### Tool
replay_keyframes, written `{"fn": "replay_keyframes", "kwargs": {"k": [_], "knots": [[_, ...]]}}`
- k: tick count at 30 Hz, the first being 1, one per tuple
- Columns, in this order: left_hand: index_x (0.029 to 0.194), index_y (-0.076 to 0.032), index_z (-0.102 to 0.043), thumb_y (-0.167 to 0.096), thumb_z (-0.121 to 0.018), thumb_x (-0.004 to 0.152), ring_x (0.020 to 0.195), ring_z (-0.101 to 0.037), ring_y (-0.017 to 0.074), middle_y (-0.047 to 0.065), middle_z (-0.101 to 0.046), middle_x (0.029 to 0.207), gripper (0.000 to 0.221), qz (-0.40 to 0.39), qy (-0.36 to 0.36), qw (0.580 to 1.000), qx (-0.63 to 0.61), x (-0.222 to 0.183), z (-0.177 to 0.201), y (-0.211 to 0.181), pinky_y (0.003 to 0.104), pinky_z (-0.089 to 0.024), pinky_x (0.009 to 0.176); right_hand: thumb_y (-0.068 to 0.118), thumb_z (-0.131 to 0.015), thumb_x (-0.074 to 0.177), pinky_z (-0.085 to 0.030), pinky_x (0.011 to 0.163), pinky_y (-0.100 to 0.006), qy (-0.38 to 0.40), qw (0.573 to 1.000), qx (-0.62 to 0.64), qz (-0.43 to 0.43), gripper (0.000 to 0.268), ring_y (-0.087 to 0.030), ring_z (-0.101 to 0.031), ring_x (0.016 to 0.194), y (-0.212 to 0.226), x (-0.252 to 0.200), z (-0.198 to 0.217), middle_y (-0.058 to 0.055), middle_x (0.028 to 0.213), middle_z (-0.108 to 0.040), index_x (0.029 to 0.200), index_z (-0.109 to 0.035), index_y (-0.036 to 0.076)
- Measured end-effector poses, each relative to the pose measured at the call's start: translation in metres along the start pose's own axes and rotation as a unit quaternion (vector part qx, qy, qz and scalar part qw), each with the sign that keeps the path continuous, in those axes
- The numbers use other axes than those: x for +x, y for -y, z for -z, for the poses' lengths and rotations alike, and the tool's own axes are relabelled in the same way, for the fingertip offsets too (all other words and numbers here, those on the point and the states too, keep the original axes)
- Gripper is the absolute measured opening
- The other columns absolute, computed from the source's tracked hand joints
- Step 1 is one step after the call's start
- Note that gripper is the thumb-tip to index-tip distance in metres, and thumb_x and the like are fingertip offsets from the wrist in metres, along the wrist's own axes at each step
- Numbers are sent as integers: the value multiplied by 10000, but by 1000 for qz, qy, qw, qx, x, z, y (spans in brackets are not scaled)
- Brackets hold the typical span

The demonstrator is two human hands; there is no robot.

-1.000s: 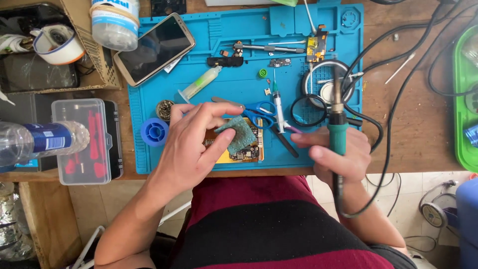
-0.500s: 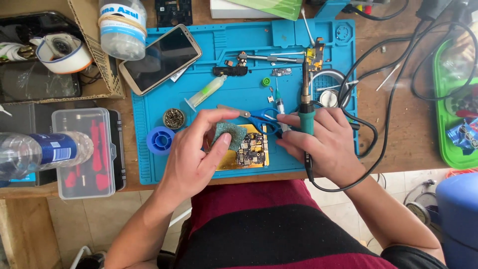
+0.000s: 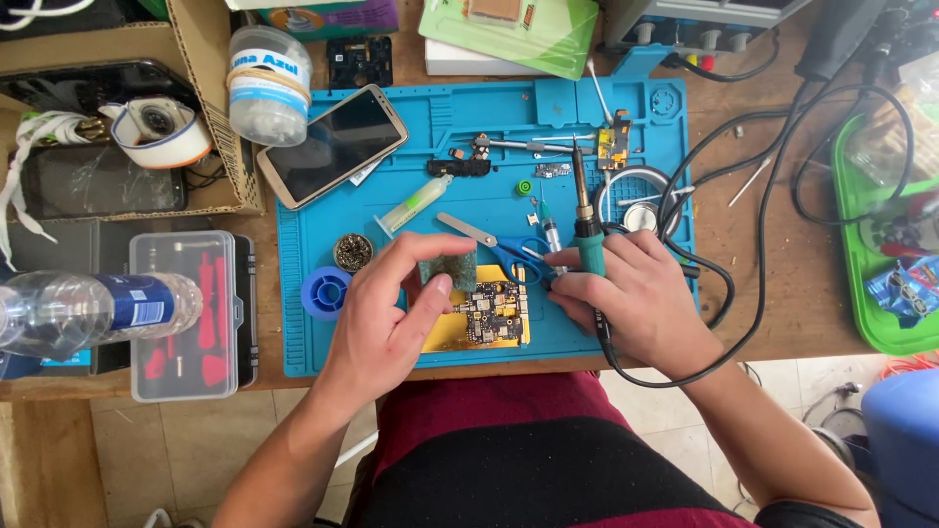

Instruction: Soldering components onto a circuit board, applying flux with a syringe, and cleaning the board with a brush and sponge.

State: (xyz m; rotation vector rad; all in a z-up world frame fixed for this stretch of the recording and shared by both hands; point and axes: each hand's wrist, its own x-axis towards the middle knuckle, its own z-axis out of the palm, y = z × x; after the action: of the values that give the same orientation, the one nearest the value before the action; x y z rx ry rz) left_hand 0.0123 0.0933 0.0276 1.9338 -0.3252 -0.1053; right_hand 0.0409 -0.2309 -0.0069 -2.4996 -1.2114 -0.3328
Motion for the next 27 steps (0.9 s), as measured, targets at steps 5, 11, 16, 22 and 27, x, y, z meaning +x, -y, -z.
{"fn": "replay_keyframes", "kwargs": {"k": [5,11,16,22,27], "knots": [[1398,-116,-734,-206,-553,1159,1136,-813,223,67,-825,1405,313,12,1,1000,3,3,0,-4,359,-616,944,259,-788,1162,-485,829,-449,-11,1000,12,6,165,-263,-685,951,-2,-3,-4,-17,1271,-818,1231,-656,186],[1420,-132,-733,-195,-609,1137,1139,-726,194,44,-817,1425,315,28,-9,999,-12,4,2,-5,344,-547,906,269,-756,1165,-483,828,-435,17,1000,17,20,102,-255,-674,958,-4,-3,-2,37,1315,-808,1214,-684,217],[1533,-190,-665,-173,-687,1078,887,-558,132,22,-739,1607,456,88,-1,995,-46,2,3,-3,310,-500,746,146,-732,1160,-463,827,-432,33,999,31,28,113,-243,-651,933,-3,-3,-1,43,1344,-820,1193,-661,228],[1598,-165,-633,-113,-737,1051,834,-577,122,6,-717,1606,559,111,17,992,-56,5,-1,-3,301,-567,738,129,-636,1197,-487,836,-458,24,998,48,38,75,-271,-606,921,-6,-13,-2,-4,1417,-799,1244,-643,187],[1572,-198,-658,-129,-773,1041,721,-576,115,-25,-798,1472,547,117,48,992,-25,5,-3,-6,313,-537,632,168,-621,1208,-515,802,-463,-15,994,99,50,84,-305,-611,916,0,-15,7,-89,1446,-774,1287,-648,167]]}}
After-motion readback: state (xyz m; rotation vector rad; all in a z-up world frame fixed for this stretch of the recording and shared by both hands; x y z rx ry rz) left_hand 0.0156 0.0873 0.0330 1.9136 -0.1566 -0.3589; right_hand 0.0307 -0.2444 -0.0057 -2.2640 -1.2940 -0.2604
